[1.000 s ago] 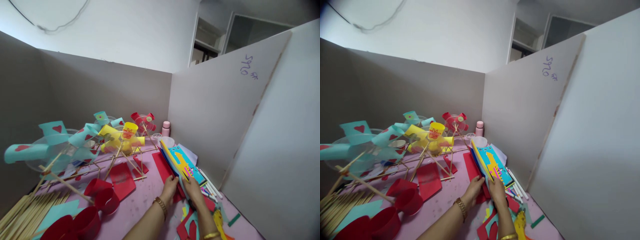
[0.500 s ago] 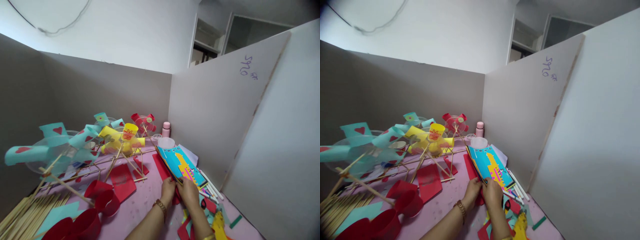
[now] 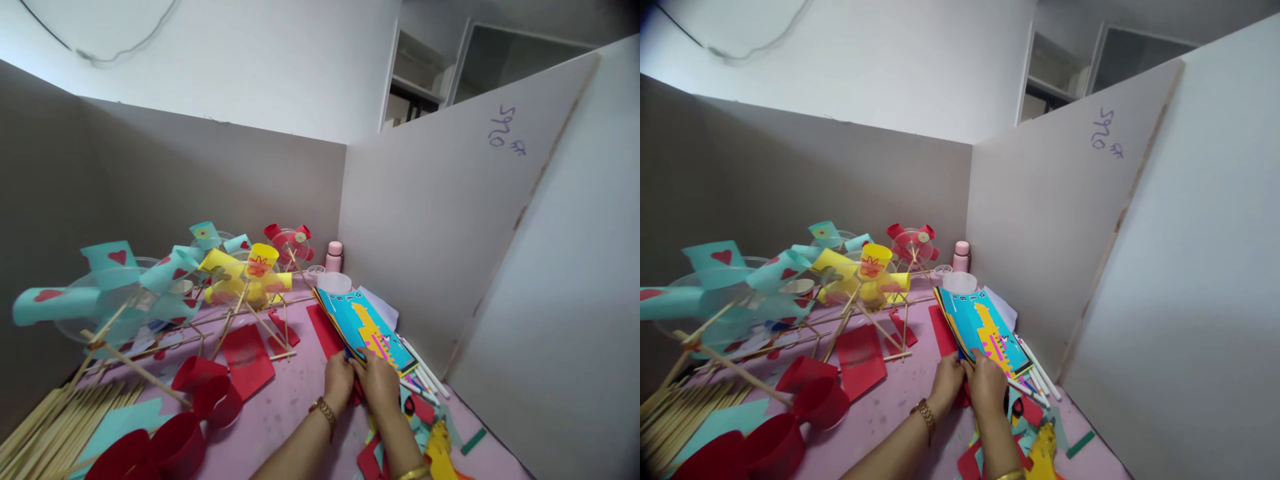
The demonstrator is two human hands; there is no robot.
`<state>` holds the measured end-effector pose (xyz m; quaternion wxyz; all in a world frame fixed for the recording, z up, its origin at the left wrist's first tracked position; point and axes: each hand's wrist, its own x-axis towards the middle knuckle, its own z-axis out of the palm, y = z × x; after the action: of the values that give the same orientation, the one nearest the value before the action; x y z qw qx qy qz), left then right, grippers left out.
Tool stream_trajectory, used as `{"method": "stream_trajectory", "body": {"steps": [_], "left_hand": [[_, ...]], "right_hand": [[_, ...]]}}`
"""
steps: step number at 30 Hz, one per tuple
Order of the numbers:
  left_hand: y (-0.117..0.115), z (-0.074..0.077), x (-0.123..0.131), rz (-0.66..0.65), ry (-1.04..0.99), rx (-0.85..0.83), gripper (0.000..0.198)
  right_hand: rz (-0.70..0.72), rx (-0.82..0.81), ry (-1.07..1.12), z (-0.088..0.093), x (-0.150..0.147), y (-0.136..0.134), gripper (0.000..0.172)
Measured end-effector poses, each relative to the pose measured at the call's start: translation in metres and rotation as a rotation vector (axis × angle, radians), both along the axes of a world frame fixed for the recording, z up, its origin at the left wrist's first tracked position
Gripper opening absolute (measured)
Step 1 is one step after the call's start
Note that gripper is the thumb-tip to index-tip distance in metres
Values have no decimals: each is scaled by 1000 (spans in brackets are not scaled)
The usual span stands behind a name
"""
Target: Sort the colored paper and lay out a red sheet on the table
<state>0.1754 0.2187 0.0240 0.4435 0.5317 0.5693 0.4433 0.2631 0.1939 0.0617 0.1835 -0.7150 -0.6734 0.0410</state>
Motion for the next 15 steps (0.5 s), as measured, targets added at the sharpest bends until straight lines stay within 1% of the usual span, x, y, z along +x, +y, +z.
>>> {"method": "stream_trajectory", "body": {"steps": [3,7,10,15], "left_hand": [[-1,1,0,3,50,10,22],[0,-1,3,16,91,-10,22],[0,-3,4,21,83,-22,24],[-2,-4,3,33,33,-32,25]], "right_hand": [[0,11,-1,-2,0,1,33],[-17,45,-7,-2,-4,-1,29],[-32,68,-6,-3,-6,-1,28],[-11,79,3,-8,-7,0,24]]}}
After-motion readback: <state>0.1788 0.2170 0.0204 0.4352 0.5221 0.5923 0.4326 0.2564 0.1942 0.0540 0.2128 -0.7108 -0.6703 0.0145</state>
